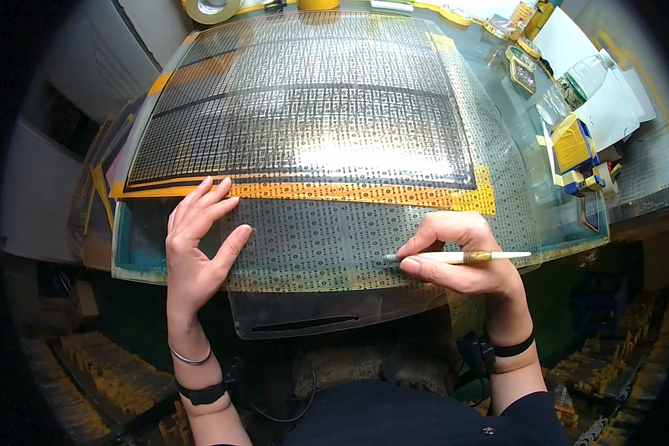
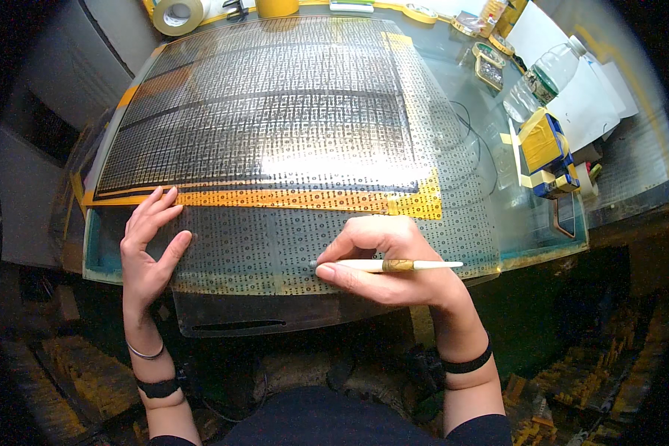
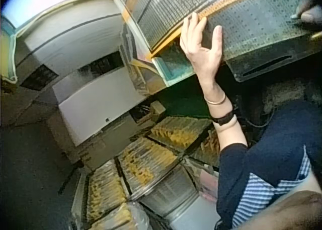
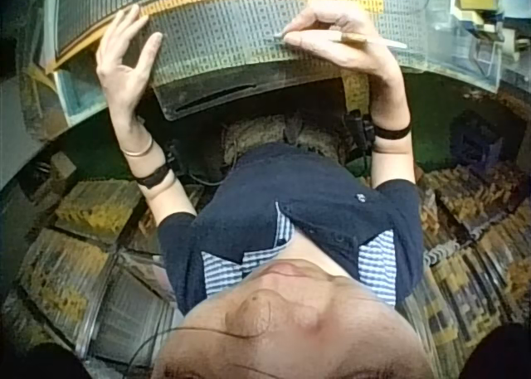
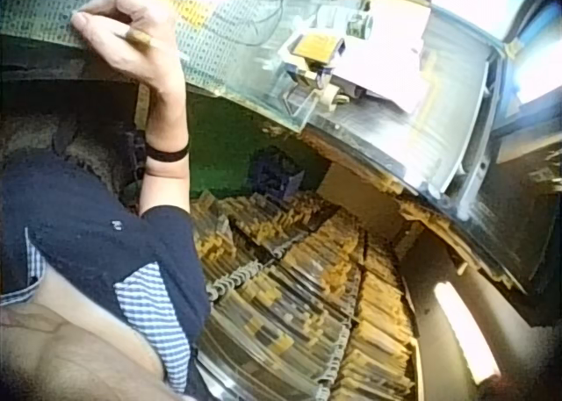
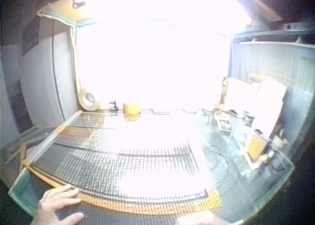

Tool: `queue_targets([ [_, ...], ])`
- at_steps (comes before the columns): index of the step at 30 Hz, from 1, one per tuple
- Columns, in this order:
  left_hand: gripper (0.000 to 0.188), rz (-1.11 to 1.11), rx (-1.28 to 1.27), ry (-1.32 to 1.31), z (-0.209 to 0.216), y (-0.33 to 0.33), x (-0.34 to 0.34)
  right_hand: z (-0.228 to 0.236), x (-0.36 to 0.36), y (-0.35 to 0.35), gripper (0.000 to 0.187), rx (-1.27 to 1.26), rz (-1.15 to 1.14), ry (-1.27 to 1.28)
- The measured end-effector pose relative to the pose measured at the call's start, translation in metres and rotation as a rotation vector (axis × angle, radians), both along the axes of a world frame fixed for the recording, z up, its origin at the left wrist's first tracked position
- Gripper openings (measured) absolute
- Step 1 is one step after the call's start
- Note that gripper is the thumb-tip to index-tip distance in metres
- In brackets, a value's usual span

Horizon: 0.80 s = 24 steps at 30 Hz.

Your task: Using a small brush tool to mark or clean specific points on a translucent grid panel.

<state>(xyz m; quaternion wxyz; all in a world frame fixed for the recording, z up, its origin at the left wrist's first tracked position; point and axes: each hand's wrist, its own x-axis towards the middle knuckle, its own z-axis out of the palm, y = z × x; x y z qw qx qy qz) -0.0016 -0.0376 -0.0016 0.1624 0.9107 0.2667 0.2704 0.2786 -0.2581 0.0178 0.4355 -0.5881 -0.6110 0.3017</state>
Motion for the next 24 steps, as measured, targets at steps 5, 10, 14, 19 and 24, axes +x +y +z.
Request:
queue_targets([
  [5, 0.037, 0.001, -0.001, 0.003, 0.0004, -0.0004, 0.0009, -0.0013, -0.0085, 0.0005, 0.022, -0.083, -0.310, 0.197],
  [10, 0.037, 0.003, 0.000, 0.010, 0.0005, 0.0001, 0.0004, -0.0043, -0.0085, 0.0034, 0.019, -0.068, -0.328, 0.175],
  [14, 0.037, 0.002, -0.003, 0.008, 0.0013, -0.0004, 0.0007, -0.0028, -0.0040, 0.0008, 0.016, -0.053, -0.152, 0.109],
  [19, 0.037, 0.007, -0.006, 0.008, 0.0004, -0.0005, -0.0001, -0.0005, -0.0007, -0.0002, 0.015, -0.010, -0.032, 0.047],
  [24, 0.037, 0.008, -0.012, 0.009, 0.0015, -0.0014, 0.0014, -0.0024, -0.0075, -0.0007, 0.021, -0.087, -0.318, 0.263],
])
